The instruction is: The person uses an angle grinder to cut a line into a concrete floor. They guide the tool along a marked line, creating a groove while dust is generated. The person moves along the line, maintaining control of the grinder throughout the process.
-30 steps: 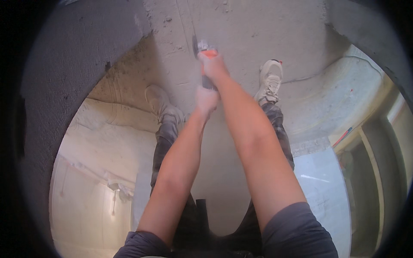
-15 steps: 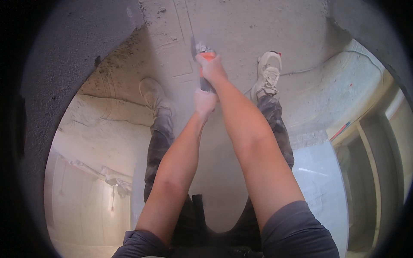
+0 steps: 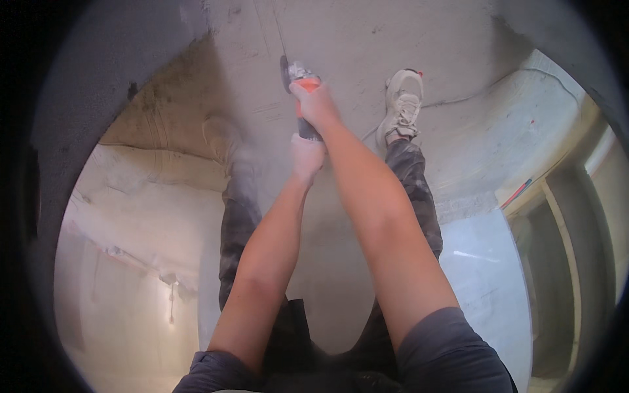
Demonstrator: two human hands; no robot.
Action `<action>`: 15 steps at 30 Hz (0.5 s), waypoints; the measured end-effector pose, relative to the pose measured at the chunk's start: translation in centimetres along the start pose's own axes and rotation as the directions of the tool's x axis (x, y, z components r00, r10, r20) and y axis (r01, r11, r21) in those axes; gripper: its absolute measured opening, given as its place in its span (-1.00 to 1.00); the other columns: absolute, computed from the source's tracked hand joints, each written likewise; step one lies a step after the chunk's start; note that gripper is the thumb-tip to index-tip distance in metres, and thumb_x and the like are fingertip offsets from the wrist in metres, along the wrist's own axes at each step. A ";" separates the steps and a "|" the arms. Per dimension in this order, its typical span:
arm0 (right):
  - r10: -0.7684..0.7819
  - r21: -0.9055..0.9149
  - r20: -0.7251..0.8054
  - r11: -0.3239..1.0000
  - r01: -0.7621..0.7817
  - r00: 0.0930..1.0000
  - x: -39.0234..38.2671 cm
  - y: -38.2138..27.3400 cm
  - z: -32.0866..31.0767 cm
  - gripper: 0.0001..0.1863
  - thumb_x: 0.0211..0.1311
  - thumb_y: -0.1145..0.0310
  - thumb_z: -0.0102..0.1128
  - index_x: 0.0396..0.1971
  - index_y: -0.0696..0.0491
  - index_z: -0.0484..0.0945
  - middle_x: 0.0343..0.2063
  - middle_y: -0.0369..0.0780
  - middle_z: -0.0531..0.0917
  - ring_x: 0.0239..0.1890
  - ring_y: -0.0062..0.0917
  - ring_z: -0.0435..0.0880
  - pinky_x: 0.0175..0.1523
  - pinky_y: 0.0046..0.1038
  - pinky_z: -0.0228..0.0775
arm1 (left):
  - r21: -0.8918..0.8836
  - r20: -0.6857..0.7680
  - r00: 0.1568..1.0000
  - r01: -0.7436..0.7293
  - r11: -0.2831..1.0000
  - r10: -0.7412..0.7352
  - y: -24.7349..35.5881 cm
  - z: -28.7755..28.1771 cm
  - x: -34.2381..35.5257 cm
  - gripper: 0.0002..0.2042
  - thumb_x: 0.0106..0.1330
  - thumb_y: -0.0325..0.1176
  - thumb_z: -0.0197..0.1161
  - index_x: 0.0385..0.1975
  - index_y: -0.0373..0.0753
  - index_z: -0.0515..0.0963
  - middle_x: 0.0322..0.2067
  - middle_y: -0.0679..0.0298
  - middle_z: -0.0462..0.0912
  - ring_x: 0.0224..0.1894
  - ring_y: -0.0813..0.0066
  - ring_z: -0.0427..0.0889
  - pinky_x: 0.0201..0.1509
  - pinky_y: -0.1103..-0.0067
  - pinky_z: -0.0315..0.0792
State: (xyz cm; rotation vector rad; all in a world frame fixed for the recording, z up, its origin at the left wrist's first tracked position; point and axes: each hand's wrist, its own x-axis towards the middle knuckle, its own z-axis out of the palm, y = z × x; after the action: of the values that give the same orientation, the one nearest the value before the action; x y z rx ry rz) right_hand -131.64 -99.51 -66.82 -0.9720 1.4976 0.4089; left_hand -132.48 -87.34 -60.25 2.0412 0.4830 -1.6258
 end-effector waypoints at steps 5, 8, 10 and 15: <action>0.054 0.009 0.089 0.998 -0.055 0.995 0.0 -3.5 -1.0 -0.01 0.34 -0.22 0.45 0.38 0.35 0.36 0.18 0.16 0.70 0.19 -0.08 0.76 0.31 -0.11 0.56 | 0.022 0.004 1.000 -0.010 1.000 0.010 4.2 -1.0 -0.7 -0.86 0.14 -0.47 0.39 -0.56 -0.35 0.56 -0.63 0.30 0.56 -0.70 0.49 0.46 -0.67 0.40 0.26; 0.134 -0.075 -0.048 0.988 -0.137 0.990 0.4 -2.2 -0.1 0.07 0.34 -0.24 0.44 0.47 0.32 0.23 0.25 0.17 0.66 0.25 -0.06 0.73 0.35 -0.10 0.53 | 0.006 0.027 0.997 0.071 0.997 -0.071 4.6 -1.2 -1.3 -0.81 -0.01 -0.52 0.44 -0.44 -0.41 0.59 -0.53 0.17 0.66 -0.56 0.35 0.64 -0.50 0.34 0.44; 0.128 -0.123 -0.001 0.984 -0.127 0.992 0.9 -2.2 0.0 0.09 0.33 -0.27 0.42 0.49 0.31 0.22 0.26 0.17 0.66 0.28 -0.04 0.72 0.37 -0.10 0.51 | -0.005 0.015 0.997 0.077 0.997 -0.076 4.7 -1.3 -1.4 -0.81 -0.02 -0.52 0.44 -0.43 -0.41 0.58 -0.53 0.16 0.66 -0.57 0.34 0.64 -0.51 0.34 0.44; 0.166 -0.156 -0.025 0.973 -0.168 0.986 0.2 -2.6 0.1 0.14 0.31 -0.35 0.38 0.52 0.28 0.19 0.32 0.16 0.62 0.33 -0.01 0.68 0.41 -0.07 0.46 | 0.021 0.023 0.998 0.061 0.998 -0.062 5.1 -1.7 -2.0 -0.85 0.12 -0.48 0.39 -0.57 -0.31 0.53 -0.63 0.29 0.55 -0.73 0.47 0.46 -0.69 0.40 0.26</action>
State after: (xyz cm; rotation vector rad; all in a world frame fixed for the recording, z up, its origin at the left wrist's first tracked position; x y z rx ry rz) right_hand -129.56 -101.06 -66.25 -0.9754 1.5820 0.6522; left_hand -128.75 -90.56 -57.26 2.0381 0.5276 -1.6958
